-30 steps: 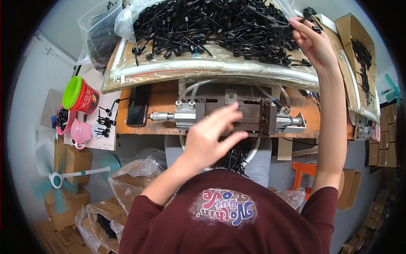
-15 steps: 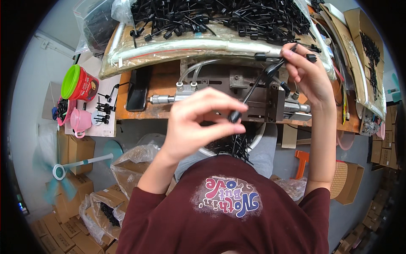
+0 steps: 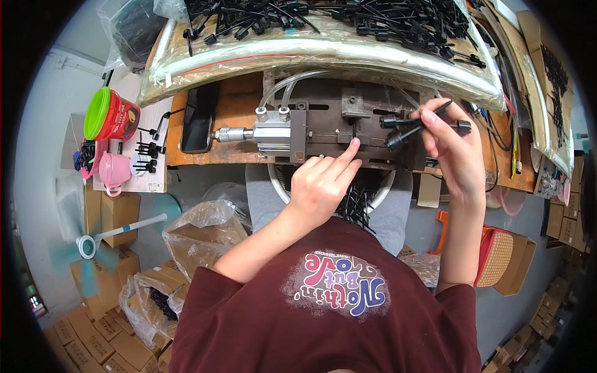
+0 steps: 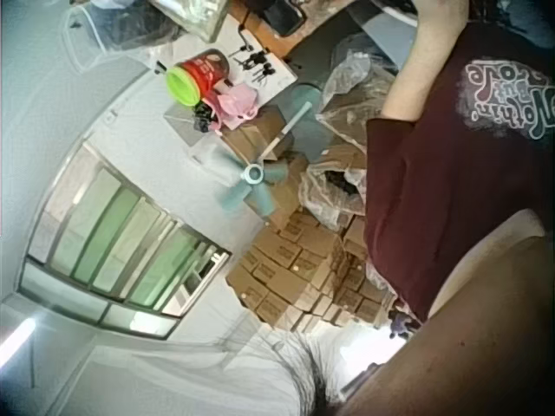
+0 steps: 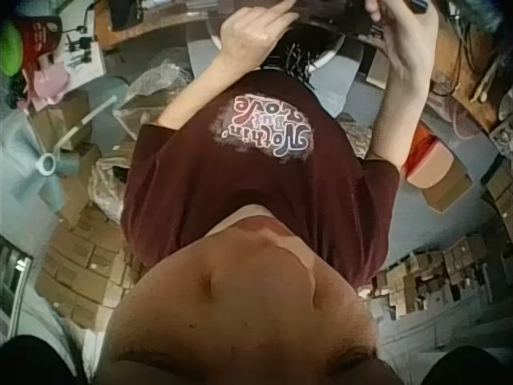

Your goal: Assembling small black plastic components using a workbench press machine.

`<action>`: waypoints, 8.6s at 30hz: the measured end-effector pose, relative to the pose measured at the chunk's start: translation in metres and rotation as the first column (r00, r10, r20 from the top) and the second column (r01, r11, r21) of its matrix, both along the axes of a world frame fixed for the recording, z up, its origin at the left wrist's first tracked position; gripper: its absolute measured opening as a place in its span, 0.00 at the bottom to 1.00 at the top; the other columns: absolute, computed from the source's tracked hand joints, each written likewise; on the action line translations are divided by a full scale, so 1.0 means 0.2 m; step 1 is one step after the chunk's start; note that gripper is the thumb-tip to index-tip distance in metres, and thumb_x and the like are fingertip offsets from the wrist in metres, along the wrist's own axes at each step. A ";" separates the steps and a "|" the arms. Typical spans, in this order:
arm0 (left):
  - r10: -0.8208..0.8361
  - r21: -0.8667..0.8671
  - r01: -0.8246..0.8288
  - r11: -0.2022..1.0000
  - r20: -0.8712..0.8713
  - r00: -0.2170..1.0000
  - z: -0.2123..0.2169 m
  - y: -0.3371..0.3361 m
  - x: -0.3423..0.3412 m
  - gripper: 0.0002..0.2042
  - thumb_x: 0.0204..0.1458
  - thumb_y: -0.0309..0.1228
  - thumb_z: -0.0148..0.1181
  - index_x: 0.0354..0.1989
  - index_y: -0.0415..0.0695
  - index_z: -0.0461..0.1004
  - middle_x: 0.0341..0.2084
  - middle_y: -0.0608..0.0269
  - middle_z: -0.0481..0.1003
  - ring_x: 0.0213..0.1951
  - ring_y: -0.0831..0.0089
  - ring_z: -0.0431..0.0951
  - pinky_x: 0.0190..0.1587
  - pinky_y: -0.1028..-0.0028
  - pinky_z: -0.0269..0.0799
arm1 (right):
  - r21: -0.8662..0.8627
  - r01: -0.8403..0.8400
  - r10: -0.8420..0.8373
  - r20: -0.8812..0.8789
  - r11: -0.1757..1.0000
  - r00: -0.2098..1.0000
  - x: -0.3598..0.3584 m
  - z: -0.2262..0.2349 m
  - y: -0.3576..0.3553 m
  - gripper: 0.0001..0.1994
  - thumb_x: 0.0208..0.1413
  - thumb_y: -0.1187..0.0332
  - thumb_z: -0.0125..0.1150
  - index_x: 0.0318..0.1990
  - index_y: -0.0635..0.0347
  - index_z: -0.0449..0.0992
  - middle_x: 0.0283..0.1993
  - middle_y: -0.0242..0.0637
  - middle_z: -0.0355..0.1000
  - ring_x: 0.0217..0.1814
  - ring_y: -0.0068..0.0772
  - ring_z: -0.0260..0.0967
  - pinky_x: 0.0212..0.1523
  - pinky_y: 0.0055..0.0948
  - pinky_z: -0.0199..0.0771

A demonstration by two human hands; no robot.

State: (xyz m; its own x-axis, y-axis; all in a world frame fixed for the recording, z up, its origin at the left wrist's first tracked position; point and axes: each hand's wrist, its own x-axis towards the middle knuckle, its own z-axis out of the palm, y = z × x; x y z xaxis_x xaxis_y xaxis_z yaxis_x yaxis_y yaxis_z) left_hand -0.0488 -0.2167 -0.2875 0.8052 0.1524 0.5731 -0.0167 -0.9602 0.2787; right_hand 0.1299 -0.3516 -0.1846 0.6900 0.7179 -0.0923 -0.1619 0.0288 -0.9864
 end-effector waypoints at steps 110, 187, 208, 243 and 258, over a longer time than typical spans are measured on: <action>-0.145 -0.956 0.145 -0.253 0.186 0.972 0.25 0.05 -0.17 0.11 0.71 0.36 0.41 0.48 0.42 0.66 0.24 0.72 0.63 0.23 0.88 0.59 0.23 0.84 0.56 | -0.329 0.065 0.298 0.910 0.942 0.288 -0.43 -0.38 -0.02 0.11 0.48 0.77 0.63 0.40 0.67 0.73 0.61 0.51 0.70 0.46 0.41 0.76 0.49 0.35 0.77; -0.056 -0.072 0.047 0.996 -0.125 0.991 0.07 0.02 0.01 0.13 0.39 0.31 0.73 0.34 0.45 0.77 0.55 0.58 0.76 0.23 0.68 0.79 0.29 0.73 0.74 | -0.318 0.176 0.330 0.943 0.931 -0.042 0.70 0.17 0.54 0.16 0.44 0.78 0.65 0.44 0.62 0.74 0.37 0.39 0.72 0.41 0.41 0.74 0.45 0.35 0.75; -0.361 -0.388 0.282 0.878 -0.148 0.921 0.35 0.05 -0.12 0.21 0.44 0.44 0.74 0.41 0.44 0.80 0.52 0.59 0.79 0.25 0.76 0.81 0.32 0.76 0.77 | -0.010 0.059 -0.045 0.531 0.998 0.846 0.94 0.33 0.31 0.11 0.56 0.71 0.67 0.46 0.65 0.78 0.36 0.29 0.75 0.35 0.15 0.73 0.36 0.15 0.75; -0.262 -0.957 -0.090 -0.274 -0.016 0.965 0.40 0.13 -0.10 0.15 0.69 0.40 0.46 0.36 0.42 0.69 0.21 0.67 0.71 0.18 0.83 0.66 0.16 0.83 0.56 | 0.037 0.036 -0.052 0.732 0.999 0.679 -0.30 -0.22 -0.07 0.18 0.53 0.82 0.63 0.53 0.72 0.75 0.49 0.49 0.77 0.53 0.38 0.77 0.56 0.32 0.75; -0.099 -0.960 0.103 -0.262 0.133 0.986 0.37 0.13 -0.16 0.10 0.69 0.34 0.46 0.47 0.40 0.68 0.28 0.59 0.76 0.28 0.76 0.75 0.27 0.79 0.71 | -0.167 0.080 0.124 0.914 0.983 0.387 -0.44 -0.49 0.02 0.11 0.47 0.80 0.66 0.40 0.67 0.78 0.61 0.46 0.71 0.40 0.40 0.80 0.39 0.31 0.81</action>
